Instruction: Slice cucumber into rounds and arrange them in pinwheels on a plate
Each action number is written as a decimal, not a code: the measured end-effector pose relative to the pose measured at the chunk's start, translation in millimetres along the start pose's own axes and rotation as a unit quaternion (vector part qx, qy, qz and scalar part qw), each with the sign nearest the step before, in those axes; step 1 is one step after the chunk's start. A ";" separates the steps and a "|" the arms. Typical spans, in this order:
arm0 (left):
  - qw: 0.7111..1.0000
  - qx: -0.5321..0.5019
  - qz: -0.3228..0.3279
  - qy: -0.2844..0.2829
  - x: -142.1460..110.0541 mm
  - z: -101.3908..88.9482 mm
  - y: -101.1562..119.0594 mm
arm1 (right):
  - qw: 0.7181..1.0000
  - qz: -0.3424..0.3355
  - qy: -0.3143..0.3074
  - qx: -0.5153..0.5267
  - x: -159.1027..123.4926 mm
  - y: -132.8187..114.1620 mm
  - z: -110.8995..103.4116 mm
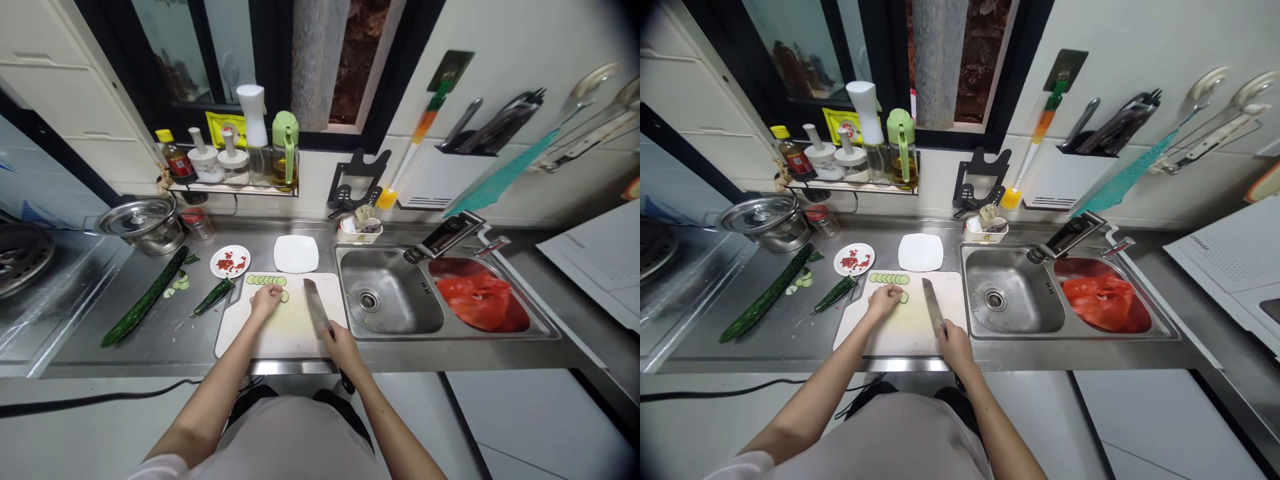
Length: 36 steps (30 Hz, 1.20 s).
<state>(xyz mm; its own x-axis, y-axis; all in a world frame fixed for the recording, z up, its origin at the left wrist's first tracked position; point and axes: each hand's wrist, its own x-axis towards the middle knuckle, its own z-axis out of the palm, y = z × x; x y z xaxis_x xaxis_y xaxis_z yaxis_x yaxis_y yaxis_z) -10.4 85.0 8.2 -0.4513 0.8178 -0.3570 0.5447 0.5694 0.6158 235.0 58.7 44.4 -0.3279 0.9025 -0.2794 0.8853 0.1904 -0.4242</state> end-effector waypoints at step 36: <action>0.994 0.091 -0.026 0.049 -11.4 -4.5 -20.3 | 0.953 -0.115 -0.171 -0.221 0.9 -39.4 -5.2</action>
<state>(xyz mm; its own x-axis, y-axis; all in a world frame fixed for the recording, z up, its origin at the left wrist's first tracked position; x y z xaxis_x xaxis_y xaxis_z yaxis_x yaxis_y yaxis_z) -19.4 63.7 2.9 -0.5441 0.7802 -0.3088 0.6334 0.6232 0.4586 201.5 54.0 65.4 -0.5506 0.6538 -0.5191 0.8052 0.5800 -0.1235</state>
